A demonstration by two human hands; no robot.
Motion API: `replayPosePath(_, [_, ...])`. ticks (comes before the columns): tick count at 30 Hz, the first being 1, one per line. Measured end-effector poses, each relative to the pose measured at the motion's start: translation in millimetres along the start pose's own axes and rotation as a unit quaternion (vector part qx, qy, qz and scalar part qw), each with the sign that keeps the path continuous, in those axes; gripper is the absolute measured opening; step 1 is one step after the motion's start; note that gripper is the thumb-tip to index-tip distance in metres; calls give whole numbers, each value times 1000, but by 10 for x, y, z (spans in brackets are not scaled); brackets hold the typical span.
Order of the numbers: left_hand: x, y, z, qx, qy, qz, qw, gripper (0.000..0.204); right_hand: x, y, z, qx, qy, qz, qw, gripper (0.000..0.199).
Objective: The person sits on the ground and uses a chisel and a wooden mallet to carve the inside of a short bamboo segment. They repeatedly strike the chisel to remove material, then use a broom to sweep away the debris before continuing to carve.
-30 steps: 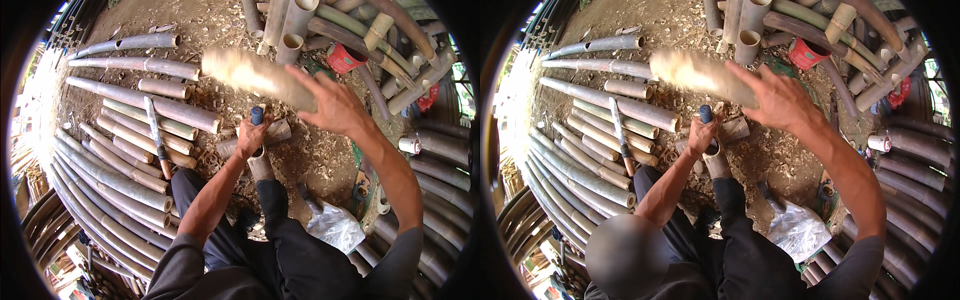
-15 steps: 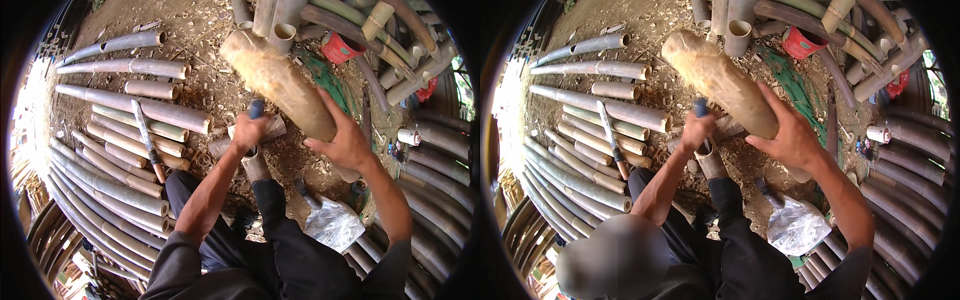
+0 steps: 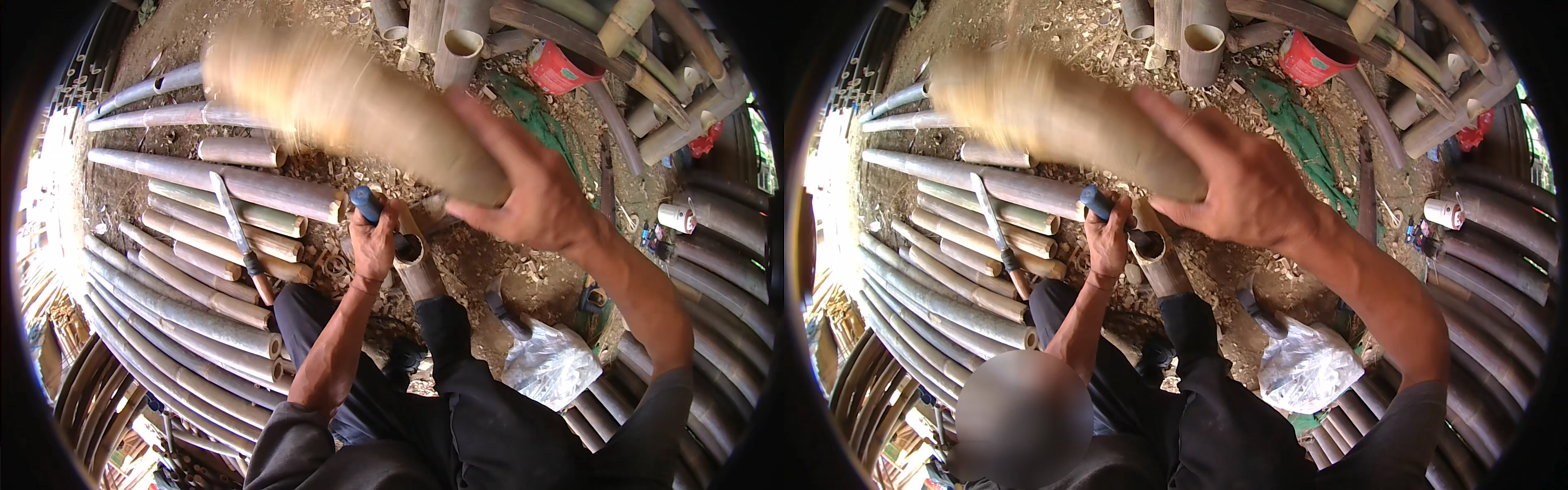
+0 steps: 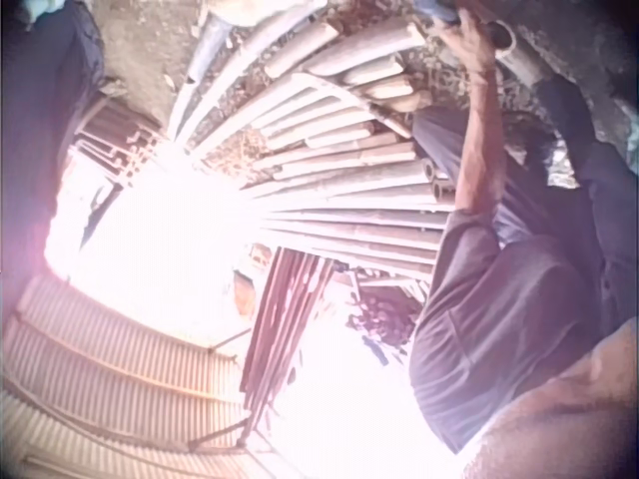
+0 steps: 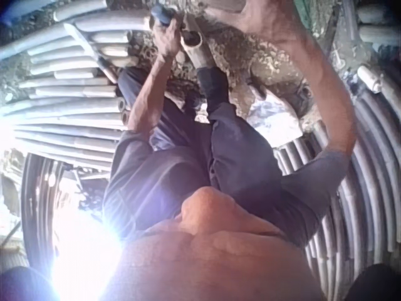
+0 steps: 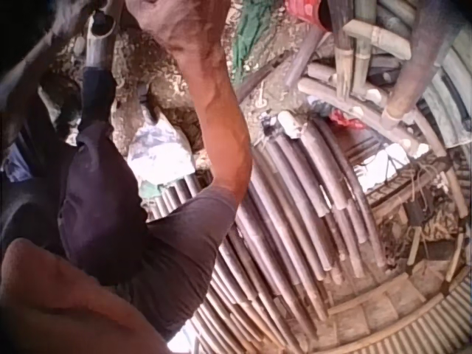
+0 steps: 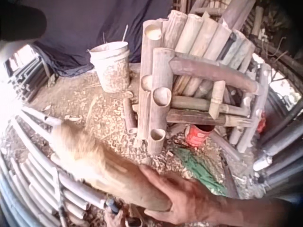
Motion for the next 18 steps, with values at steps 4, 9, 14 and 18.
replayPosePath(4, [-13,-114,17,48,45,-11,998,13,-47,31,-60,-90,184,-74,976,99])
replayPosePath(9, [65,-32,3,21,6,9,1000,14,97,62,241,25,-56,11,998,97])
replayPosePath(14, [76,-30,-66,23,24,19,999,15,103,-9,67,-15,-71,72,995,95])
replayPosePath(18, [26,38,38,74,21,-11,997,22,156,34,-111,-230,184,55,954,88])
Point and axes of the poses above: each hand's wrist, its own x-axis towards the middle knuckle, its own z-axis out of the back of the hand, y = z × x, the point moved 4 cm from there along x, towards the middle knuckle, and after that the axes turned 1 degree about -z, right-handed, at the moved point
